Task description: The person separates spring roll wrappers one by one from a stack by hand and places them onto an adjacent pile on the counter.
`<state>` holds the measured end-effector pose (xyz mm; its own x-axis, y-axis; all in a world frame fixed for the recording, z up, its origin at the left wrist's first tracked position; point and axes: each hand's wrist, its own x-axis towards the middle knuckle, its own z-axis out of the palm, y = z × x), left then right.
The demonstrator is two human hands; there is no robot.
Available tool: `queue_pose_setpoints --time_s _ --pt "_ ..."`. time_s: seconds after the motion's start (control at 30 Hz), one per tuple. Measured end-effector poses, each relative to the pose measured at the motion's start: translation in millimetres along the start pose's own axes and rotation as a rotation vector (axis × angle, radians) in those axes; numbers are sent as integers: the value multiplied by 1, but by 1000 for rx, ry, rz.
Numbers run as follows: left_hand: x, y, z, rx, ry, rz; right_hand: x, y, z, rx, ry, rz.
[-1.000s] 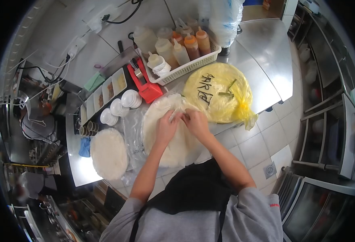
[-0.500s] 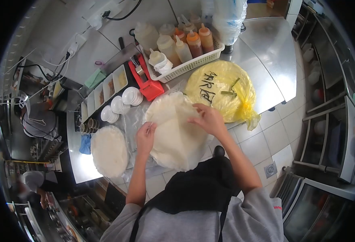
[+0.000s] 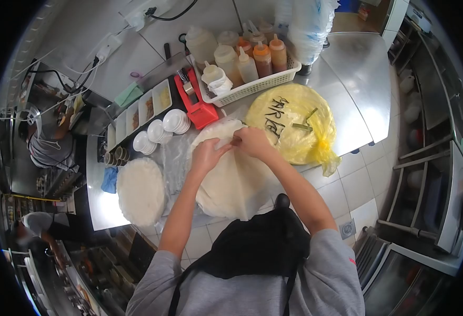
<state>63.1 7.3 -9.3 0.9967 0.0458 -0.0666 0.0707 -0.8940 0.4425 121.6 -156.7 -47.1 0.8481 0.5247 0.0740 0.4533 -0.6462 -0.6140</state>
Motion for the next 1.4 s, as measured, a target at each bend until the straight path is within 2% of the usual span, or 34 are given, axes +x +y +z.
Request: queue_pose_setpoints --time_s 0.07,0.17,0.3,0.37,0.4,0.6,0.83,1.03,1.13,1.23,1.33,1.4 --pt "-7 -4 -11 16 6 -48 -7 0 -7 81 44 -8" --pt "-29 -22 -22 -94 296 14 -18 15 -9 169 195 8" --pt "-53 -48 -34 -248 348 -42 -29 15 -20 409 268 38" --pt "-63 -45 -50 -402 310 -119 -33 10 -36 394 186 105" --pt "-67 -43 -55 -406 326 -133 -33 7 -43 387 145 135" --pt "-92 -37 -81 -507 490 -270 -39 15 -54 648 219 287" --pt "-114 -57 -103 -668 632 -320 -44 15 -72 814 308 320" --pt "-121 -76 -97 -744 699 -394 -41 23 -79 715 358 399" --pt "-120 -90 -81 -757 675 -445 -42 44 -78 459 257 465" --pt "-121 -96 -74 -798 682 -477 -47 42 -76 469 405 412" --pt "-124 -103 -69 -855 713 -510 -47 52 -72 548 437 414" --pt "-126 -117 -60 -859 722 -543 -53 54 -79 454 431 434"
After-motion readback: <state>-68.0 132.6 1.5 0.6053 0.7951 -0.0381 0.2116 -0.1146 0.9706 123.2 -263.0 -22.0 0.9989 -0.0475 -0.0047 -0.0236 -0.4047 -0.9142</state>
